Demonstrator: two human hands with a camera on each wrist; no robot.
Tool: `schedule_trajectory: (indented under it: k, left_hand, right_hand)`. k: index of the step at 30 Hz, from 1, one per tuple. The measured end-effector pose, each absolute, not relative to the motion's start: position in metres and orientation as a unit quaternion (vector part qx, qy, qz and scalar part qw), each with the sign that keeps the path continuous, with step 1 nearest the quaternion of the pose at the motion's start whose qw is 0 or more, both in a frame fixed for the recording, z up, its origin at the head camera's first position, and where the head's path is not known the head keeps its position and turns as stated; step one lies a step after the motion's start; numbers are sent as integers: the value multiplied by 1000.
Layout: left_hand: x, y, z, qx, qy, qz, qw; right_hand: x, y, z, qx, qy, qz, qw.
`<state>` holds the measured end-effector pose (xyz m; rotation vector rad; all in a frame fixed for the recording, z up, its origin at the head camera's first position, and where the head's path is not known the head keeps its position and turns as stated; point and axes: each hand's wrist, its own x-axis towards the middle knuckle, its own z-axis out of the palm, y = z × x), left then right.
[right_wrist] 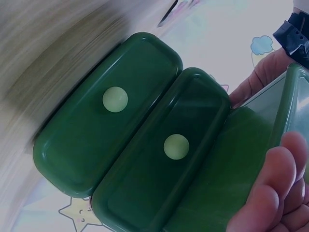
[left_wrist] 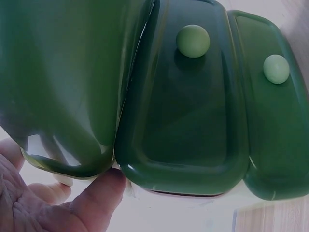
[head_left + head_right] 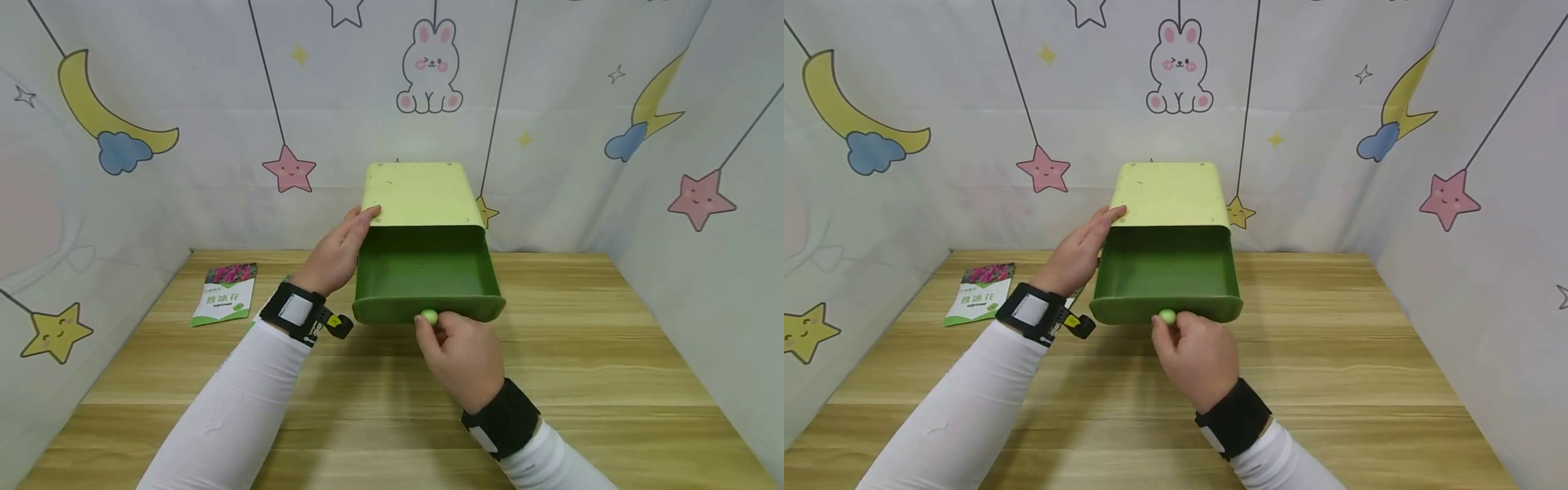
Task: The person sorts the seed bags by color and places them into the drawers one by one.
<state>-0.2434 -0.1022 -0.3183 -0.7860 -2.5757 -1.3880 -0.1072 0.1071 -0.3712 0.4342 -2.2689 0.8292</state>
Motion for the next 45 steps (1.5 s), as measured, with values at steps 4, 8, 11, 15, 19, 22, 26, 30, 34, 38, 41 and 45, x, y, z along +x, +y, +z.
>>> schedule_trajectory:
  k: [4, 8, 11, 15, 19, 22, 26, 30, 34, 38, 41, 45]
  left_hand:
    - [-243, -102, -318, -257, -849, -458, 56]
    - [-243, -102, -318, -258, -848, -459, 56]
    - [-242, -102, -318, -259, -846, -462, 56]
    - [-241, -102, -318, -265, -841, -468, 57]
    - [-240, -102, -319, -270, -839, -469, 62]
    - [-240, -103, -321, -272, -837, -470, 65]
    - [-241, -103, -323, -277, -833, -475, 70]
    - [-241, -103, -324, -284, -829, -476, 77]
    - [-240, -104, -325, -279, -827, -482, 79]
    - [-240, -105, -327, -271, -823, -493, 75]
    - [-239, -106, -329, -266, -817, -508, 65]
    - [-238, -109, -330, -260, -813, -517, 64]
  right_hand:
    - [-107, 108, -372, 169, -871, 316, 336]
    - [-107, 108, -373, 169, -872, 314, 336]
    - [-106, 108, -373, 169, -871, 315, 337]
    - [-106, 108, -373, 169, -870, 317, 337]
    - [-106, 108, -373, 167, -871, 318, 335]
    - [-107, 108, -374, 166, -872, 319, 332]
    - [-107, 109, -374, 166, -873, 320, 329]
    - [-107, 110, -375, 165, -874, 319, 328]
    - [-106, 110, -374, 164, -875, 317, 328]
    - [-106, 110, -374, 163, -876, 314, 326]
    - [-106, 110, -374, 160, -878, 314, 324]
    - [-106, 110, -375, 157, -879, 315, 321]
